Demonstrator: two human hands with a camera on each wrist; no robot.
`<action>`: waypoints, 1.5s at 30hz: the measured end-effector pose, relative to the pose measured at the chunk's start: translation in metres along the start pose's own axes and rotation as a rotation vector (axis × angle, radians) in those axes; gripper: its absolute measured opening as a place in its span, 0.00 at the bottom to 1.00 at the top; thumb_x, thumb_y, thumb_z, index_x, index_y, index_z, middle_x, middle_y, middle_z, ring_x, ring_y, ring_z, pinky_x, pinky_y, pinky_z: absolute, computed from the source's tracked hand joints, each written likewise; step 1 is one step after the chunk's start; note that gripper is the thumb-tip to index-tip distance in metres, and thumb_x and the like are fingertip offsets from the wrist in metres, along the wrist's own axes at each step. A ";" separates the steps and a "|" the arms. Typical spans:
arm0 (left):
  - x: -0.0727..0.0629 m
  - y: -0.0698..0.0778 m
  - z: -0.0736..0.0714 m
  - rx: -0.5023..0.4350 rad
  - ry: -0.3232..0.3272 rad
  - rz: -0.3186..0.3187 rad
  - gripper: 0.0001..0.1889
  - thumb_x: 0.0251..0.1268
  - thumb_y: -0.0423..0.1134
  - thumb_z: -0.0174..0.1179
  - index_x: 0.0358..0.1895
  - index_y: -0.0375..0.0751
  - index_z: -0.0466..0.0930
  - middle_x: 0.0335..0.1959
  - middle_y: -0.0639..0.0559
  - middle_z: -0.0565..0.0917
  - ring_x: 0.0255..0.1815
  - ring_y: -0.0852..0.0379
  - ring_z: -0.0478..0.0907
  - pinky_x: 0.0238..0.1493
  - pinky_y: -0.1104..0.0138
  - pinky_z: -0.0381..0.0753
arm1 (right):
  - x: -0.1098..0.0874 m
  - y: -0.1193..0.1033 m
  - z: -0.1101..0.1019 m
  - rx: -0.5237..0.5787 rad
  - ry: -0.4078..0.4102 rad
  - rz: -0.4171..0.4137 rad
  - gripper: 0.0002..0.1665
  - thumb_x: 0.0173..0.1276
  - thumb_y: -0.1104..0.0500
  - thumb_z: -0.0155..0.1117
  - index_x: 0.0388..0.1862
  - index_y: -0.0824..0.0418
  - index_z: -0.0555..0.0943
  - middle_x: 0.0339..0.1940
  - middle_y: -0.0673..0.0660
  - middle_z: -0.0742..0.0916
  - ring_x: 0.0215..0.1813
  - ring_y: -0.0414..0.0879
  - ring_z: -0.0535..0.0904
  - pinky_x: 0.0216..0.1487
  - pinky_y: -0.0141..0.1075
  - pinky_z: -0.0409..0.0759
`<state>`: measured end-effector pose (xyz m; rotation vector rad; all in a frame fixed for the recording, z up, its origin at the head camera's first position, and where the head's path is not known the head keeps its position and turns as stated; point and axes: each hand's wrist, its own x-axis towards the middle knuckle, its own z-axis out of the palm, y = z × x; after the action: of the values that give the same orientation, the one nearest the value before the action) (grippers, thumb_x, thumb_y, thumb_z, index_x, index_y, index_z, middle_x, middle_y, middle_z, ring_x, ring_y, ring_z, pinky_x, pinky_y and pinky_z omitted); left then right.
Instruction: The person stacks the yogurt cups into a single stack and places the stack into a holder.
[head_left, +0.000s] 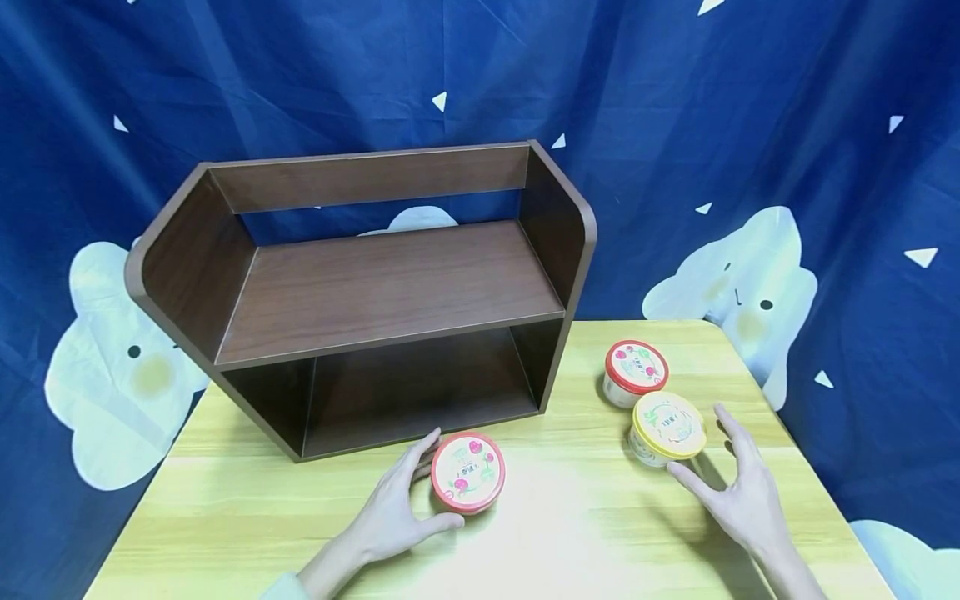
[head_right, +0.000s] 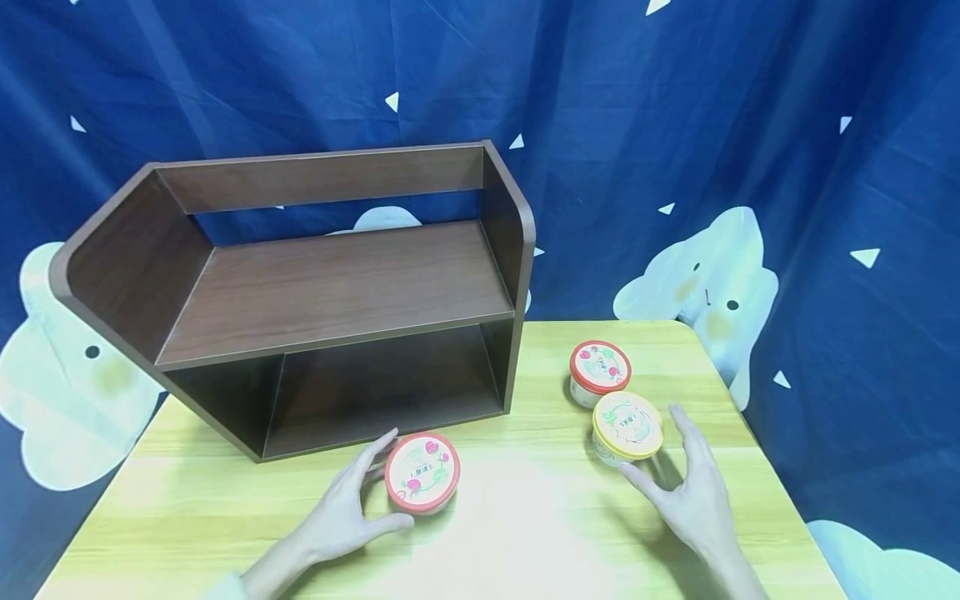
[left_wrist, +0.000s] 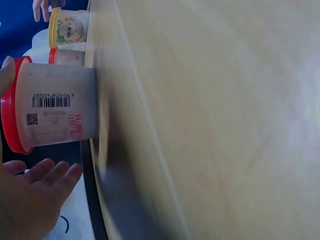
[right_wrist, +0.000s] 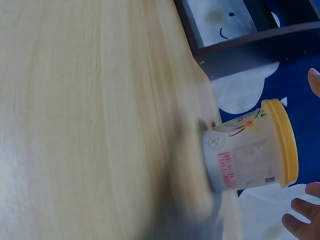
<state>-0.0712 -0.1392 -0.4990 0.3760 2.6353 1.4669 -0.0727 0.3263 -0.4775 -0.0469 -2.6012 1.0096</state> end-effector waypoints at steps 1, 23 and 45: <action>0.001 0.000 0.000 -0.024 -0.005 -0.006 0.62 0.44 0.50 0.87 0.83 0.49 0.58 0.77 0.52 0.75 0.71 0.51 0.80 0.77 0.52 0.77 | 0.001 0.002 0.001 0.017 0.007 -0.005 0.64 0.54 0.55 0.86 0.86 0.52 0.59 0.77 0.71 0.74 0.72 0.43 0.73 0.70 0.23 0.70; 0.005 -0.010 0.009 -0.140 -0.010 0.020 0.50 0.47 0.48 0.86 0.75 0.54 0.66 0.65 0.50 0.81 0.65 0.53 0.81 0.67 0.67 0.84 | 0.010 0.030 0.016 0.233 -0.050 0.037 0.61 0.55 0.68 0.83 0.84 0.64 0.59 0.63 0.23 0.71 0.58 0.14 0.71 0.56 0.09 0.73; 0.007 -0.010 0.007 -0.173 -0.024 -0.004 0.49 0.48 0.46 0.85 0.75 0.54 0.66 0.64 0.50 0.81 0.64 0.58 0.79 0.67 0.68 0.83 | 0.017 0.033 0.027 0.286 -0.031 0.072 0.53 0.57 0.70 0.80 0.79 0.66 0.66 0.57 0.22 0.77 0.52 0.20 0.76 0.53 0.11 0.74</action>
<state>-0.0785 -0.1364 -0.5111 0.3694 2.4647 1.6620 -0.1009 0.3359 -0.5124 -0.0541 -2.4708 1.4081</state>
